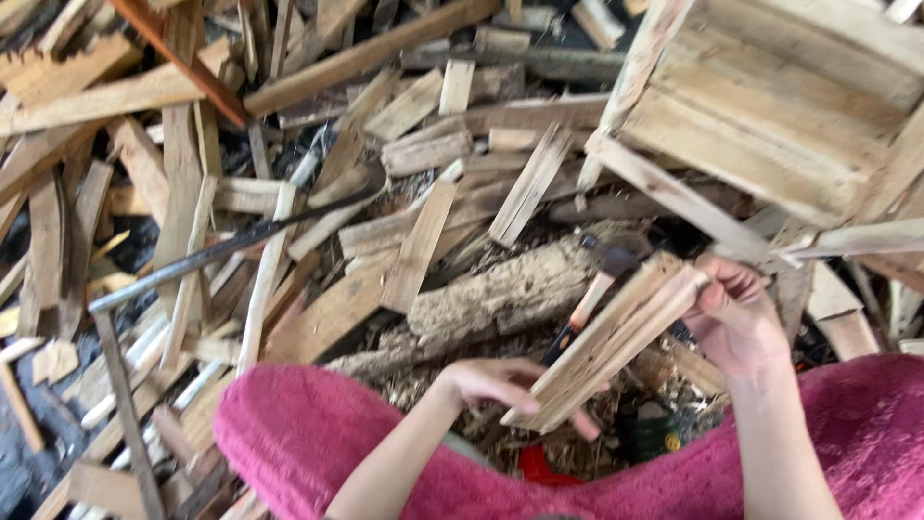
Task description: Sorting and cleaning scrap wood pieces using a hammer to remove nails or separate joints
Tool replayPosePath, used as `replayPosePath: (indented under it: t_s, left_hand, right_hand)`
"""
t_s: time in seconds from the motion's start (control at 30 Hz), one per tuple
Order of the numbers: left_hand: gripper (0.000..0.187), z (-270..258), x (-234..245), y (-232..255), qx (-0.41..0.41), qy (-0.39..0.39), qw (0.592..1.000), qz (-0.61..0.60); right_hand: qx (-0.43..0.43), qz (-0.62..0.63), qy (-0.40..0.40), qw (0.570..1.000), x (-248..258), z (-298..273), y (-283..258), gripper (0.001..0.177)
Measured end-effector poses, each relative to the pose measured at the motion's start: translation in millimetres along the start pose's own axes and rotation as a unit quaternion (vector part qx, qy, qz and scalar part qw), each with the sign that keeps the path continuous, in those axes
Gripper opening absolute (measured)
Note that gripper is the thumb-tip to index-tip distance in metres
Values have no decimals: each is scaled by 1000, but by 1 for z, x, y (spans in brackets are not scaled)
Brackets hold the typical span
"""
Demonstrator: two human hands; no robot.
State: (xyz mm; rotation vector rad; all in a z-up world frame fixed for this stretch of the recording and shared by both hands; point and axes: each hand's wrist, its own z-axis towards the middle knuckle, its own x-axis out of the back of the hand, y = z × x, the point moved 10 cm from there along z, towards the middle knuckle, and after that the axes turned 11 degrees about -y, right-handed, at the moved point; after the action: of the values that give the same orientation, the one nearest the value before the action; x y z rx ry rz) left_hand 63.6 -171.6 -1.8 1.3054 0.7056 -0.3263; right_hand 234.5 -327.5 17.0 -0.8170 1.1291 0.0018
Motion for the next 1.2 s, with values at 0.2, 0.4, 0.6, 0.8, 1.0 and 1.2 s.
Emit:
replayPosePath:
  t_s: [0.2, 0.4, 0.6, 0.8, 1.0, 1.2]
  left_hand:
    - [112, -15, 28, -48, 186, 176, 967, 2]
    - [65, -2, 29, -23, 55, 188, 981, -5]
    - [59, -11, 50, -27, 47, 257, 964, 41]
    - [54, -36, 83, -29, 41, 403, 904, 134]
    - [46, -40, 69, -6, -7, 445, 891, 91]
    - [19, -55, 56, 47, -9, 540, 716, 443]
  right_hand:
    - [-84, -107, 126, 983, 18, -11, 29, 15]
    - [-93, -123, 143, 978, 28, -9, 34, 9]
    - [-63, -109, 147, 981, 28, -7, 31, 9]
    - [-43, -165, 130, 977, 20, -5, 26, 14]
    - [-18, -198, 77, 977, 0, -1, 22, 17]
    - [-73, -190, -24, 979, -45, 9, 27, 12]
